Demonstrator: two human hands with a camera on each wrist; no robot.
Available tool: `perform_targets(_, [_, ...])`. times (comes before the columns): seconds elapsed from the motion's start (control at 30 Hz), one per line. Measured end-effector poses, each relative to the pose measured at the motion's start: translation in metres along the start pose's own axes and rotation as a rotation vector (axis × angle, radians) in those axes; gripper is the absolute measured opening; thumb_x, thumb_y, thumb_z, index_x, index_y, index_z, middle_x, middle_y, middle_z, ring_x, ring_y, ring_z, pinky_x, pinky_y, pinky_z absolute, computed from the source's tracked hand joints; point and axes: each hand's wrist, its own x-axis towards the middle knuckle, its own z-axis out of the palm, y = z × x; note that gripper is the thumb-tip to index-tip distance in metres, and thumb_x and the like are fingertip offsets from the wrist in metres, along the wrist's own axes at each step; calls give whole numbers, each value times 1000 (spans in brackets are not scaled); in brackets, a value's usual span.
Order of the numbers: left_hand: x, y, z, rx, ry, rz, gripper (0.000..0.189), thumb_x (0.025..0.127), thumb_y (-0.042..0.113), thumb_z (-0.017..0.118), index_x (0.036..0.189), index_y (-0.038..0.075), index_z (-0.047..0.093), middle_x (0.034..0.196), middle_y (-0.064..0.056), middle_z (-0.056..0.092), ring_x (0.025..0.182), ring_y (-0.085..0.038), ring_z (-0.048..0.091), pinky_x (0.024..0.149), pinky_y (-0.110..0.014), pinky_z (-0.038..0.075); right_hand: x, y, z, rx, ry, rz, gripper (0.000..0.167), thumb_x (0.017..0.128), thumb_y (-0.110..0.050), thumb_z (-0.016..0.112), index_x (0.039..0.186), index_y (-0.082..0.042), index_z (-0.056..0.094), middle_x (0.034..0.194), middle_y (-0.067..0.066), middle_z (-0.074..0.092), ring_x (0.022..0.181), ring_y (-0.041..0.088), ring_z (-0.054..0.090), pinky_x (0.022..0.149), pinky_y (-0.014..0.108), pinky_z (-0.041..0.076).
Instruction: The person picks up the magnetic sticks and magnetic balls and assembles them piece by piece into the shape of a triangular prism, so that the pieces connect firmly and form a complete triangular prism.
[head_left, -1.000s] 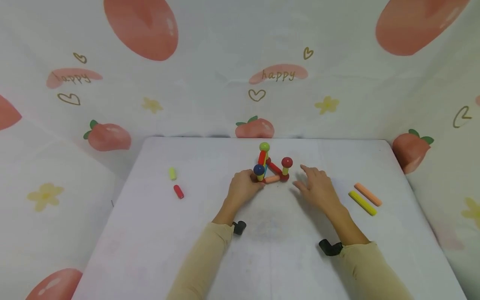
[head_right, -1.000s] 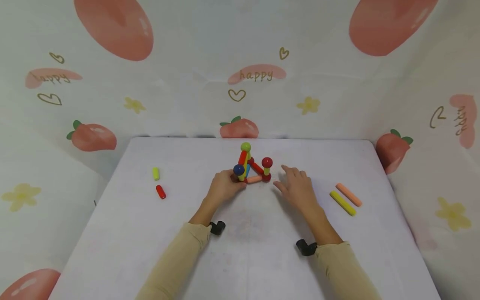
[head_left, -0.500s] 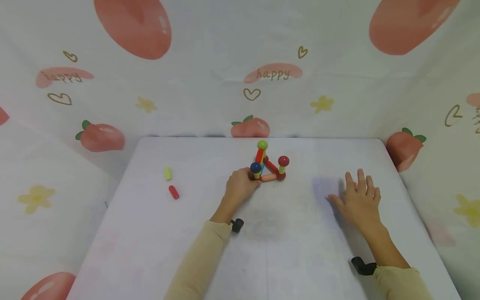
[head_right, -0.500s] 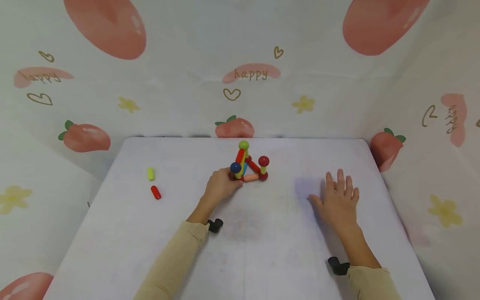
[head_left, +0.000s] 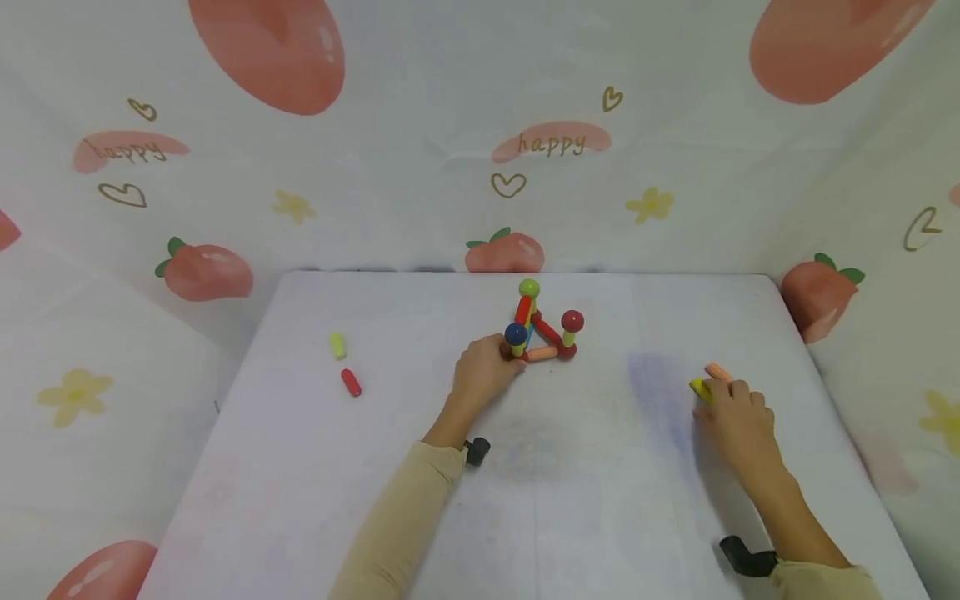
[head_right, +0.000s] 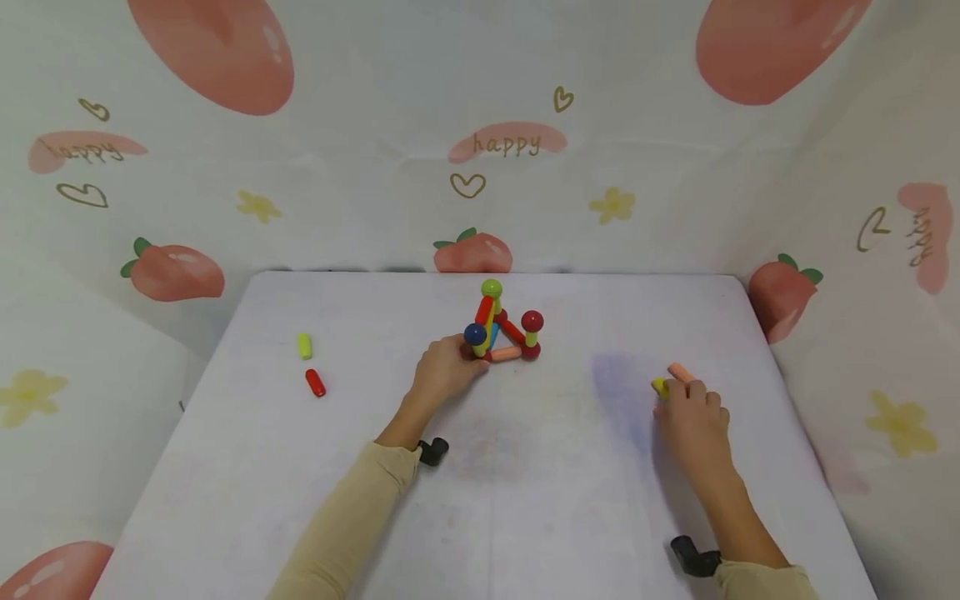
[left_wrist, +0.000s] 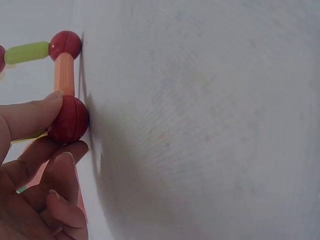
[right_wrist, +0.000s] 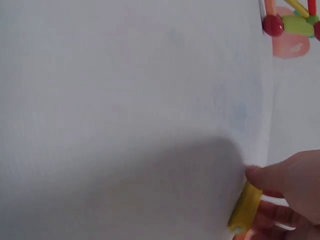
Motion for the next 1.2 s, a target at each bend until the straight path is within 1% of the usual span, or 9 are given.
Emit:
perform_targets(0.13, [-1, 0, 1, 6, 2, -1, 29, 89, 33, 80, 107, 12, 72, 96, -1, 76, 85, -16, 69, 80, -38, 57, 8, -24, 8, 37, -18, -89, 36, 85, 3, 73, 116, 16, 61, 104, 36, 62, 89, 50, 62, 74, 58, 53])
perform_targets(0.3, [-2, 0, 1, -3, 3, 3, 28, 89, 32, 80, 106, 12, 71, 95, -1, 76, 84, -17, 68, 80, -38, 57, 30, -66, 5, 151, -98, -163, 34, 92, 2, 68, 123, 14, 62, 103, 28, 63, 89, 39, 61, 76, 51, 53])
perform_targets(0.43, [-4, 0, 0, -1, 5, 4, 28, 89, 32, 80, 106, 12, 71, 95, -2, 76, 83, -17, 68, 78, -37, 57, 58, -102, -10, 283, 0, -258, 37, 94, 0, 69, 129, 8, 61, 107, 23, 61, 96, 35, 62, 78, 48, 56])
perform_targets(0.6, [-4, 1, -1, 12, 31, 17, 27, 88, 31, 80, 104, 11, 72, 94, -1, 76, 83, -16, 69, 76, -37, 57, 91, -148, -33, 449, 146, -313, 37, 94, -8, 72, 128, 1, 60, 112, 18, 66, 101, 31, 65, 79, 48, 56])
perform_targets(0.7, [-5, 4, -3, 9, 36, 30, 25, 88, 29, 80, 103, 11, 73, 93, -2, 77, 83, -17, 70, 75, -37, 57, 105, -167, -33, 509, 204, -367, 36, 91, -9, 75, 124, 0, 62, 109, 15, 70, 102, 29, 65, 84, 48, 55])
perform_targets(0.83, [-6, 7, -3, 15, 32, 38, 24, 88, 28, 80, 103, 10, 73, 93, -2, 77, 83, -17, 71, 75, -36, 57, 121, -178, -15, 503, 198, -450, 35, 86, -8, 81, 119, -3, 69, 107, 13, 74, 99, 28, 59, 86, 42, 48])
perform_targets(0.93, [-5, 5, -1, 24, 31, 43, 24, 87, 28, 81, 103, 11, 73, 94, -1, 77, 83, -17, 71, 74, -35, 57, 126, -177, -2, 471, 167, -463, 33, 83, -8, 84, 114, -4, 72, 102, 12, 76, 95, 28, 54, 82, 39, 41])
perform_targets(1.07, [-4, 4, 0, 24, 29, 55, 25, 87, 29, 81, 103, 12, 72, 95, -1, 78, 84, -16, 71, 75, -35, 57, 127, -171, 9, 438, 153, -454, 30, 79, -9, 87, 107, -6, 76, 92, 9, 75, 91, 26, 53, 80, 39, 40])
perform_targets(1.2, [-4, 2, -1, 12, 36, 60, 26, 88, 28, 81, 105, 10, 72, 98, -2, 78, 87, -18, 73, 78, -36, 58, 127, -165, 19, 389, 161, -505, 24, 76, -11, 90, 98, -9, 78, 88, 4, 77, 91, 25, 56, 79, 41, 41])
